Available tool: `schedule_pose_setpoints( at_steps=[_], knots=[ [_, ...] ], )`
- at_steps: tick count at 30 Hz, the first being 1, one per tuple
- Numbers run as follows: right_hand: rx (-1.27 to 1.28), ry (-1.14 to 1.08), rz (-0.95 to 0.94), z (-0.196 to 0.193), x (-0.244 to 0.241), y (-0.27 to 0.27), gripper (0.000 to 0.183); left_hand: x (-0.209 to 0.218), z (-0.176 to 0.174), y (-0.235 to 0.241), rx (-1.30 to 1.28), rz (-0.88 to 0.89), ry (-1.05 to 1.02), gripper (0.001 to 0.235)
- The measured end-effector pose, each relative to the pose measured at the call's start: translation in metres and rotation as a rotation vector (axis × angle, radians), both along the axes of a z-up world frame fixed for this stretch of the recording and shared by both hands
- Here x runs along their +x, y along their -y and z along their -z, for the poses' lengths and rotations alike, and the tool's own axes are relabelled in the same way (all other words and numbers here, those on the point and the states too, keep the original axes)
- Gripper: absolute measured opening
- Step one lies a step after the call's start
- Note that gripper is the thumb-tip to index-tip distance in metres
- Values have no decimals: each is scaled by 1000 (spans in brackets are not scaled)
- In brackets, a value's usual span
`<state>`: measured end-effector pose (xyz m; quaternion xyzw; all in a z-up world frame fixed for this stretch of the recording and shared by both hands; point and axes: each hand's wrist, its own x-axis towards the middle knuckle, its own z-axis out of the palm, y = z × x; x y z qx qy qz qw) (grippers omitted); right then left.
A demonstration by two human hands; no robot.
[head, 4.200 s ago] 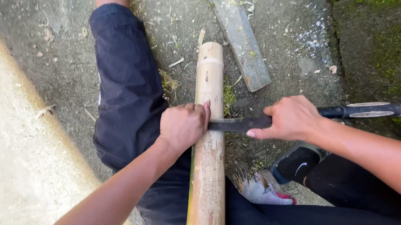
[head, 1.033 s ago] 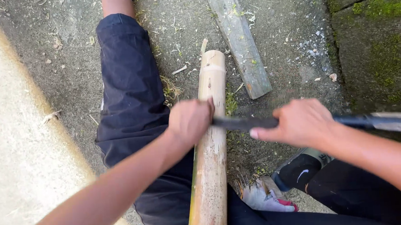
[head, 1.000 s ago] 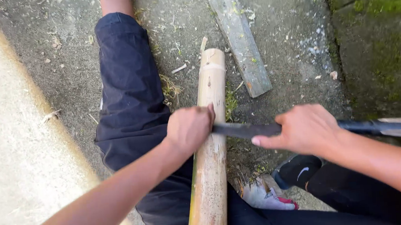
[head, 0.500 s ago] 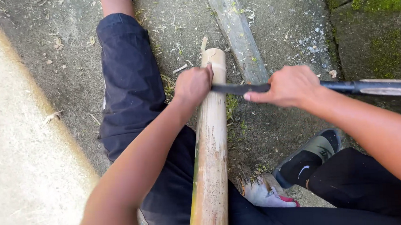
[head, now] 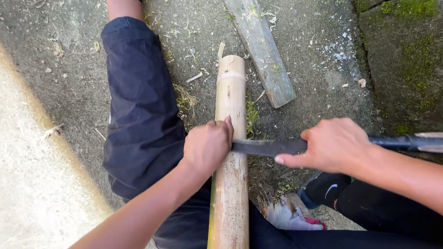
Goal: Scraping the outer layer of a bamboo pole with a knife while sitting on the ground.
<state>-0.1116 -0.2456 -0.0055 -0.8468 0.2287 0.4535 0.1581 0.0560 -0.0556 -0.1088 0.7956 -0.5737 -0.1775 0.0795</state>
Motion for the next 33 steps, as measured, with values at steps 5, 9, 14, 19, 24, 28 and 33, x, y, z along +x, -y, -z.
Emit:
schedule_pose_setpoints(
  at_steps=[5, 9, 14, 19, 24, 28, 33],
  knots=[
    [-77, 15, -11, 29, 23, 22, 93, 24, 38, 33, 9, 26, 46, 40],
    [-96, 1, 46, 76, 35, 48, 96, 51, 81, 72, 61, -28, 32, 49],
    [-204, 124, 15, 95, 47, 65, 96, 71, 98, 110, 127, -102, -5, 56],
    [-54, -33, -1, 26, 32, 26, 93, 36, 48, 48, 260, 69, 17, 32],
    [-19, 5, 1, -4, 8, -1, 91, 11, -1, 1, 36, 4, -36, 45],
    [-28, -90, -5, -5, 26, 7, 92, 12, 3, 7, 32, -19, -13, 46],
    [-71, -25, 2, 24, 38, 26, 94, 36, 51, 33, -68, -33, -14, 47]
  ],
)
